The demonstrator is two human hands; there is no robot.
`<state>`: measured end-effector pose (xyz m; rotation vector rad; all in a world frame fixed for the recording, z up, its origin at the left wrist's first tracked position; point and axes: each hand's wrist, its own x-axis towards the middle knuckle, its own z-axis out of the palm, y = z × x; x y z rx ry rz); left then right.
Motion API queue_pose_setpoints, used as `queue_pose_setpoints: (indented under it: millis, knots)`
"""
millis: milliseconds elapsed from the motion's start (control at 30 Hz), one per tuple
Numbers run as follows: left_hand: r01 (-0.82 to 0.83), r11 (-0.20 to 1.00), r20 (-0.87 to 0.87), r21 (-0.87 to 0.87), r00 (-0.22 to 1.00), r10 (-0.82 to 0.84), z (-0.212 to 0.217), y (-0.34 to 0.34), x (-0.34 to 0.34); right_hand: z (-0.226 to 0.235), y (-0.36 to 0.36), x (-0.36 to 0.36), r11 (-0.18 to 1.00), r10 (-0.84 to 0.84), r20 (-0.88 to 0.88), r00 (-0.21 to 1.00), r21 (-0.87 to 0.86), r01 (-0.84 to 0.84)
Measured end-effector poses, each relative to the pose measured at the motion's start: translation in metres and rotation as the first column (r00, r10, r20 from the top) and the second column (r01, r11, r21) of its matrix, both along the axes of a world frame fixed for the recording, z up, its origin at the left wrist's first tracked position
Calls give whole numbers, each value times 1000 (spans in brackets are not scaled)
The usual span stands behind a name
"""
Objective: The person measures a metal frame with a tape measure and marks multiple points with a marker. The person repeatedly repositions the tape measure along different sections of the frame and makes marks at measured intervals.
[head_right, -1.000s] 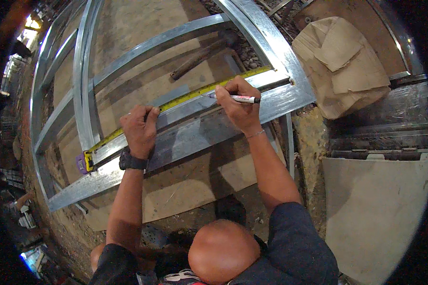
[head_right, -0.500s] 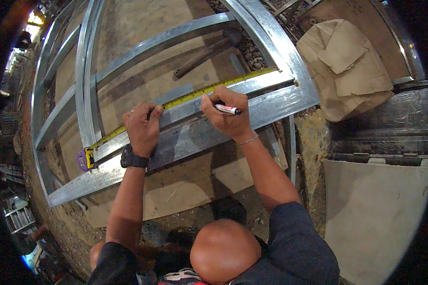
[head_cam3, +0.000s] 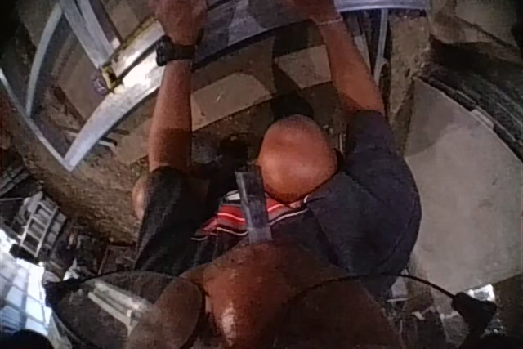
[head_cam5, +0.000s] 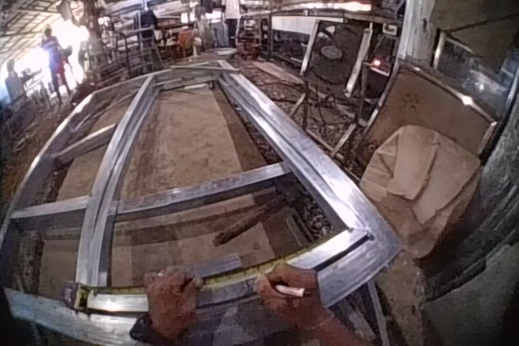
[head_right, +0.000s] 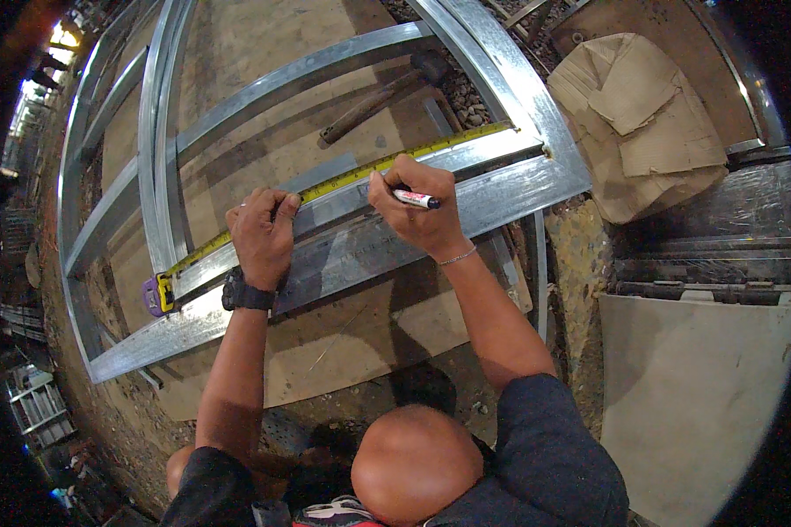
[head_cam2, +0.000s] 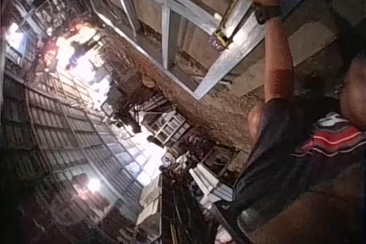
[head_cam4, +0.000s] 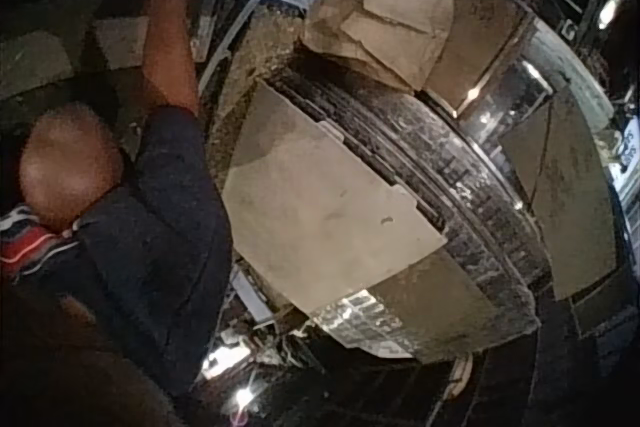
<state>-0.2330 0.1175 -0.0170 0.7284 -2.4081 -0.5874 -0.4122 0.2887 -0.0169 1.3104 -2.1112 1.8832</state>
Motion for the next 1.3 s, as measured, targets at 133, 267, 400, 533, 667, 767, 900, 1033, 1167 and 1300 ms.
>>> queue_pose_setpoints:
  millis: [133,267,400,533,667,767,900,1033,1167,1300]
  knots:
    - [4,1000,43,6,999,-4,0,-1,1,0,0,-1,1000,-4,-13,1000,6,4]
    - [9,1000,36,8,999,-10,1,-1,2,-1,-1,0,1000,5,-2,1000,-17,-5]
    - [9,1000,26,9,1000,-9,3,0,1,-1,0,0,1000,-2,0,1000,9,2]
    - [8,1000,24,3,1000,-8,3,1,1,-6,2,-2,1000,-31,-28,999,1,31]
    - [10,1000,9,-15,1000,-10,4,0,1,-5,10,-5,989,-16,423,906,-127,76]
    - [6,1000,29,0,1000,-6,0,-1,2,-7,12,-9,971,76,627,775,-225,87]
    - [8,1000,26,4,1000,-8,1,0,1,-7,12,-8,929,179,544,820,-368,42]
    - [5,1000,23,-1,1000,-5,1,-1,1,-7,2,-11,984,-172,-162,972,-78,161]
    - [4,1000,18,-10,1000,-4,-1,-2,2,-5,-4,-10,982,-167,-270,948,38,183]
    - [8,1000,21,20,1000,-9,-2,-1,1,-13,-8,-10,945,-206,-371,905,165,283]
